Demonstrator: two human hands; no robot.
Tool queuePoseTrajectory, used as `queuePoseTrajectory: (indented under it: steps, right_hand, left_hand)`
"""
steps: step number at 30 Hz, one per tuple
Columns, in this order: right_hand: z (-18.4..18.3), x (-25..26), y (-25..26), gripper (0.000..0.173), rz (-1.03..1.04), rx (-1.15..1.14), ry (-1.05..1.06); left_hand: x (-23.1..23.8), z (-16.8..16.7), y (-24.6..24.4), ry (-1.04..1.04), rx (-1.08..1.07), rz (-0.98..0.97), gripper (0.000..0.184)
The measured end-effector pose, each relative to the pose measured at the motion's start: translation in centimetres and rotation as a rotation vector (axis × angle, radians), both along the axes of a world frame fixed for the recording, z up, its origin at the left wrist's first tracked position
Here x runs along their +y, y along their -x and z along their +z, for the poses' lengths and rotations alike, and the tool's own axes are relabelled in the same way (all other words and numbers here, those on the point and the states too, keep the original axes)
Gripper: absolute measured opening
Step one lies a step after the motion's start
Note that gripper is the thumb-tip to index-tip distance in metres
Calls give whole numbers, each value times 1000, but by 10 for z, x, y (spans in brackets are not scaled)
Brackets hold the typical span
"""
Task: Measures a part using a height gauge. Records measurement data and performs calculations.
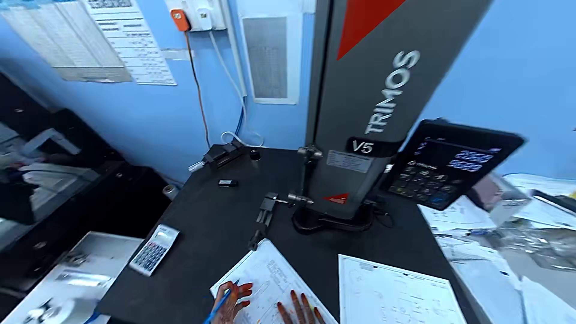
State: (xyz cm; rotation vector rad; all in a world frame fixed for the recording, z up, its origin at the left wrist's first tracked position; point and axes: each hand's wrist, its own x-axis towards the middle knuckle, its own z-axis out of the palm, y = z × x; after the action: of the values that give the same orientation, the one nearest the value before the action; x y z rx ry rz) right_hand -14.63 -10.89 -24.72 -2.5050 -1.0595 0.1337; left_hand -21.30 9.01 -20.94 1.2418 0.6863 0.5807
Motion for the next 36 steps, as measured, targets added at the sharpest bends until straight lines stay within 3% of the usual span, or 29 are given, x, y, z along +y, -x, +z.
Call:
queuePoseTrajectory:
  steps: [5, 13, 17, 22, 25, 29, 36]
  right_hand:
    - [6, -4, -4, 47, 12, -5, 29]
    - [3, -5, -5, 53, -25, -33, -7]
    - [-1, -5, -4, 51, -43, -26, -12]
    - [1, -6, -5, 51, -47, -30, -8]
    - [5, -5, -5, 50, -44, -46, -16]
    - [3, -5, -5, 50, -48, -32, 5]
    - [5, -6, -5, 49, -37, 1, 13]
  left_hand:
    - [9, -24, -20, -132, -52, -75, 47]
    - [13, -23, -43, -455, 183, -405, 19]
    - [16, -23, -37, -474, 279, -511, 23]
    - [12, -25, -35, -499, 277, -483, 16]
    - [1, 1, -41, -432, 434, -488, 15]
    - [0, -28, -31, -522, 353, -397, 20]
    - [2, -28, -32, -490, 369, -391, 17]
